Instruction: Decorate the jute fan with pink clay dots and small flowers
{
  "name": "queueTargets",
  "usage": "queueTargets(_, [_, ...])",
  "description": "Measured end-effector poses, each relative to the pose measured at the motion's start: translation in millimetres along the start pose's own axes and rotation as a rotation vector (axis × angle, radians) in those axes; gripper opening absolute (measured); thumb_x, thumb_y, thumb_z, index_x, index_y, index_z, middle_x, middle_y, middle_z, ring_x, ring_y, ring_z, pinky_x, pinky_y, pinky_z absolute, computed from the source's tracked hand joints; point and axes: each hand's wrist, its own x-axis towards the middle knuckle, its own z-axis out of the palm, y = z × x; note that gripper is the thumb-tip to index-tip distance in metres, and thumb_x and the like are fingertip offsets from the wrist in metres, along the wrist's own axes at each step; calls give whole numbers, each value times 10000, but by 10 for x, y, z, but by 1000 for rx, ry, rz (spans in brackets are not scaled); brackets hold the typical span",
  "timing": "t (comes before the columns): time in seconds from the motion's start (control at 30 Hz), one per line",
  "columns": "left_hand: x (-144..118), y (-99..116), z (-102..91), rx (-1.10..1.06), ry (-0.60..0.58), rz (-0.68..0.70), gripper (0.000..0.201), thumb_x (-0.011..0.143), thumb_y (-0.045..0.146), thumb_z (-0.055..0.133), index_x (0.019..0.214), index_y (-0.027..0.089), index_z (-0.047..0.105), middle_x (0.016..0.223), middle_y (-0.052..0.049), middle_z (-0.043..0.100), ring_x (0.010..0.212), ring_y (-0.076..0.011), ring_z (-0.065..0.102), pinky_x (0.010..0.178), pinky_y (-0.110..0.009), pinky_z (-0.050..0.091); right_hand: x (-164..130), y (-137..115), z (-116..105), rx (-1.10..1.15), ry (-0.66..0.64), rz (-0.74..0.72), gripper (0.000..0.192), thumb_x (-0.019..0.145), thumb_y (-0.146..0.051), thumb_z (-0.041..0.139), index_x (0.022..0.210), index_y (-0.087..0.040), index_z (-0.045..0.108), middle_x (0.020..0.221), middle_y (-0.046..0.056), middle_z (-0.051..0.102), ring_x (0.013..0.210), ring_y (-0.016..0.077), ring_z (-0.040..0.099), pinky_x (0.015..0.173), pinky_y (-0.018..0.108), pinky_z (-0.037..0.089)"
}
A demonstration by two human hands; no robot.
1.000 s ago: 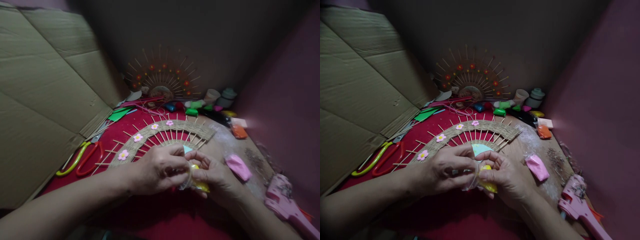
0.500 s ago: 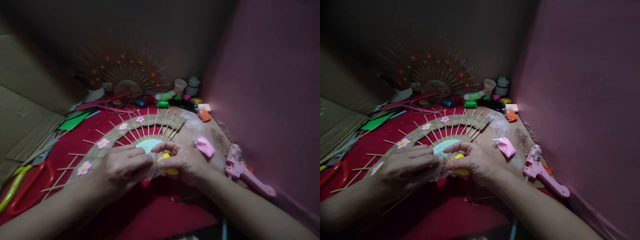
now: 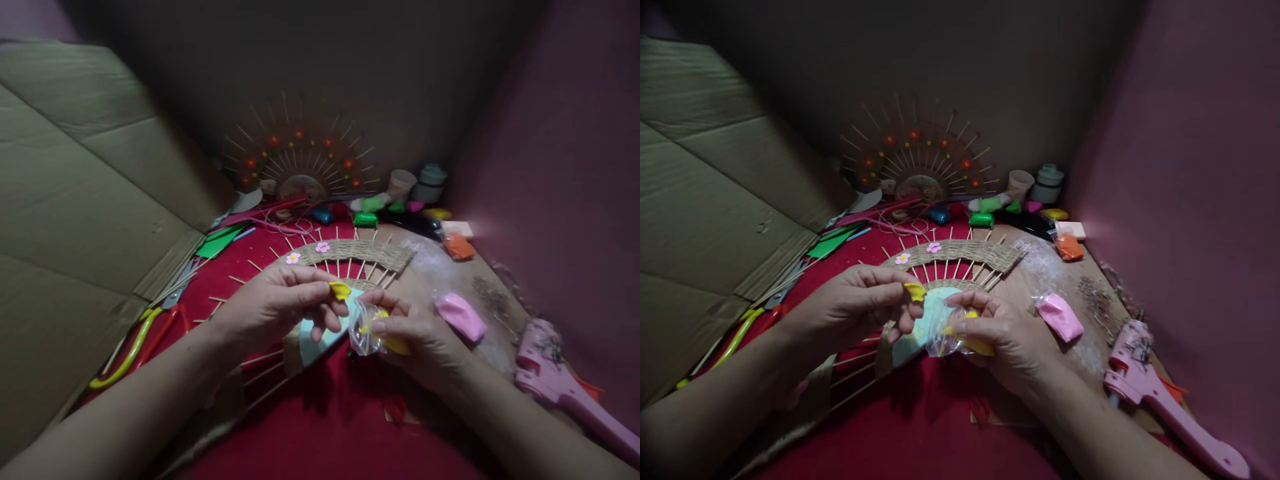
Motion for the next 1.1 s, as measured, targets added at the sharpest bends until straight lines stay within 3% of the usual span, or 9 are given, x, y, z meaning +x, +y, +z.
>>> queueTargets(0.27, [33, -4, -37, 25, 60, -13, 128, 789, 171, 632, 708, 77, 660, 766, -132, 729, 501, -127, 639, 426, -188, 481, 0, 14, -8, -32, -29, 7, 371, 562, -191, 781, 892, -167, 615, 687, 7, 625, 441, 58, 488, 345, 141, 251])
queueTargets(0.43, [32, 24, -20, -9, 90, -14, 93, 775, 108, 616, 683, 94, 607, 651, -100, 713, 413, -113, 608, 412, -172, 467, 0, 12, 5, -49, -32, 2, 364, 570, -192, 778, 898, -165, 622, 691, 8, 631, 451, 59, 502, 357, 141, 277])
queueTargets(0.5, [33, 32, -23, -46, 107, 17, 32, 770, 90, 618, 781, 119, 622, 624, -64, 700, 454, -116, 623, 443, -176, 485, 1, 13, 8, -59, -31, -4, 365, 570, -193, 781, 899, -158, 625, 685, 7, 630, 445, 55, 496, 350, 136, 270])
queueTargets(0.6, [42, 39, -46, -100, 149, 67, 204, 771, 63, 613, 953, 150, 644, 621, -24, 673, 545, -107, 637, 525, -190, 520, 2, 18, 1, -59, -34, 1, 367, 573, -190, 786, 902, -156, 628, 686, 10, 637, 457, 60, 510, 353, 132, 280])
queueTargets(0.83, [39, 84, -119, -83, 155, 99, 162, 699, 74, 697, 855, 114, 705, 757, -73, 712, 708, -131, 681, 665, -188, 545, 0, 35, -41, -92, -74, -7, 343, 614, -198, 776, 926, -157, 640, 714, 24, 649, 485, 58, 526, 373, 125, 295])
queueTargets(1.0, [2, 157, -181, -12, 234, 184, 90, 747, 97, 666, 818, 143, 698, 706, -26, 680, 493, -73, 601, 416, -137, 482, -13, 29, -33, -100, -107, 2, 341, 608, -206, 788, 916, -157, 651, 709, 30, 648, 476, 50, 508, 369, 128, 279])
queueTargets(1.1, [-23, 218, -192, 7, 263, 226, 80, 766, 114, 647, 822, 159, 684, 659, 1, 646, 421, -58, 544, 360, -146, 461, -20, 11, -16, -108, -100, 14, 333, 601, -212, 791, 898, -157, 651, 695, 30, 644, 469, 52, 506, 369, 133, 279])
